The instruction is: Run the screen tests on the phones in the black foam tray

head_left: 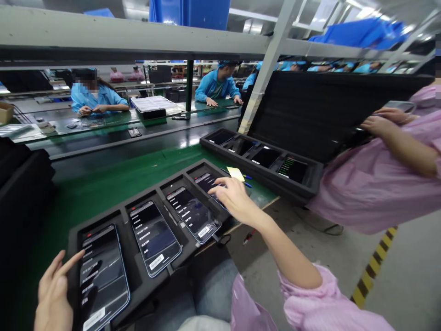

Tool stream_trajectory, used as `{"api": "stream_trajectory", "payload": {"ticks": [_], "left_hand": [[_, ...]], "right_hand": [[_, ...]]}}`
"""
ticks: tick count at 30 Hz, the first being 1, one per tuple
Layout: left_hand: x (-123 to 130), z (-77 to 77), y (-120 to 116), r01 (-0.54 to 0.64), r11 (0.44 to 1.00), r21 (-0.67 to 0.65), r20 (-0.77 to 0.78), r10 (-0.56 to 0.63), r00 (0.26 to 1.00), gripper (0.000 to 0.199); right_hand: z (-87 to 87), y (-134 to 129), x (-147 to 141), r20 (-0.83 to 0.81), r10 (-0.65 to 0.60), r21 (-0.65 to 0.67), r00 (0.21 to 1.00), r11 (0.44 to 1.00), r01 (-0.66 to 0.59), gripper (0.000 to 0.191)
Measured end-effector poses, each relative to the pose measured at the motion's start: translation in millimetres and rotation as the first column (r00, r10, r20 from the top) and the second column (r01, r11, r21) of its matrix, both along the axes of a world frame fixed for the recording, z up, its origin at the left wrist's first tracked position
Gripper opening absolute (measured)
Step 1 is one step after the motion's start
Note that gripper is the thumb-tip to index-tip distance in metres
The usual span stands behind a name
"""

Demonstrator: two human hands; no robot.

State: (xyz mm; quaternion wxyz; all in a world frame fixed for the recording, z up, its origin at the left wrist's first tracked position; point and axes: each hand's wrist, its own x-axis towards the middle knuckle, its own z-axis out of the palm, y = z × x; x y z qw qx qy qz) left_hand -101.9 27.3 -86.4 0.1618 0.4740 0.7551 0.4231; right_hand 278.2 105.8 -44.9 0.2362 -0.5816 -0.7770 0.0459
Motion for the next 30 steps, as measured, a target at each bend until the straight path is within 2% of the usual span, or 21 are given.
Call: {"api": "stream_trajectory", "payload": {"ticks": [3,6,8,11,15,17,19,22,24,27,30], "left_hand": [[12,17.9,1,0.019,0.999,-0.044,-0.003,-0.019,1.0,0.05],[14,27.4,-3,0.044,0.991,-0.13,-0.053,-0.051,0.997,0.054],[9,25.8,-5,0.045,0.987,-0.155,-0.108,-0.062,0.992,0.056],[-3,15.9,-5,0.077,0.989,-0.124,-0.184,-0.099,0.978,0.059],[-8,10.7,-3,0.084,0.991,-0.103,-0.203,-0.104,0.974,0.058],[-5,14.0,-3,0.072,0.994,-0.085,-0.193,-0.087,0.977,0.056],[-3,17.2,-3,0.069,0.996,-0.057,-0.186,-0.078,0.979,0.056],[-7,16.3,-3,0.089,0.995,-0.043,-0.192,-0.095,0.977,0.057],[-13,12.1,-2,0.108,0.993,-0.048,-0.211,-0.116,0.971,0.056],[-20,6.2,-1,0.122,0.991,-0.055,-0.225,-0.132,0.965,0.056],[-21,5.1,0,0.132,0.988,-0.082,-0.232,-0.148,0.962,0.055]], "right_hand": [[6.4,10,-27,0.038,0.247,-0.105,0.968,0.965,-0.242,0.045],[5.5,23,-51,0.069,0.286,-0.156,0.956,0.949,-0.273,0.045],[0.9,31,-61,0.11,0.272,-0.147,0.956,0.956,-0.255,0.046],[-5.1,38,-68,0.198,0.264,-0.106,0.944,0.963,-0.247,0.047],[0.8,39,-80,0.291,0.274,-0.057,0.916,0.961,-0.27,0.047],[7.6,39,-94,0.305,0.368,-0.062,0.878,0.928,-0.367,0.043],[12.7,40,-111,0.297,0.488,-0.105,0.82,0.871,-0.48,0.039],[14.4,44,-134,0.289,0.57,-0.187,0.769,0.822,-0.539,0.038],[13.5,46,-144,0.31,0.575,-0.224,0.757,0.818,-0.53,0.039],[14.1,47,-146,0.325,0.568,-0.212,0.756,0.823,-0.527,0.04],[18.7,45,-137,0.273,0.522,-0.165,0.808,0.853,-0.495,0.04]]}}
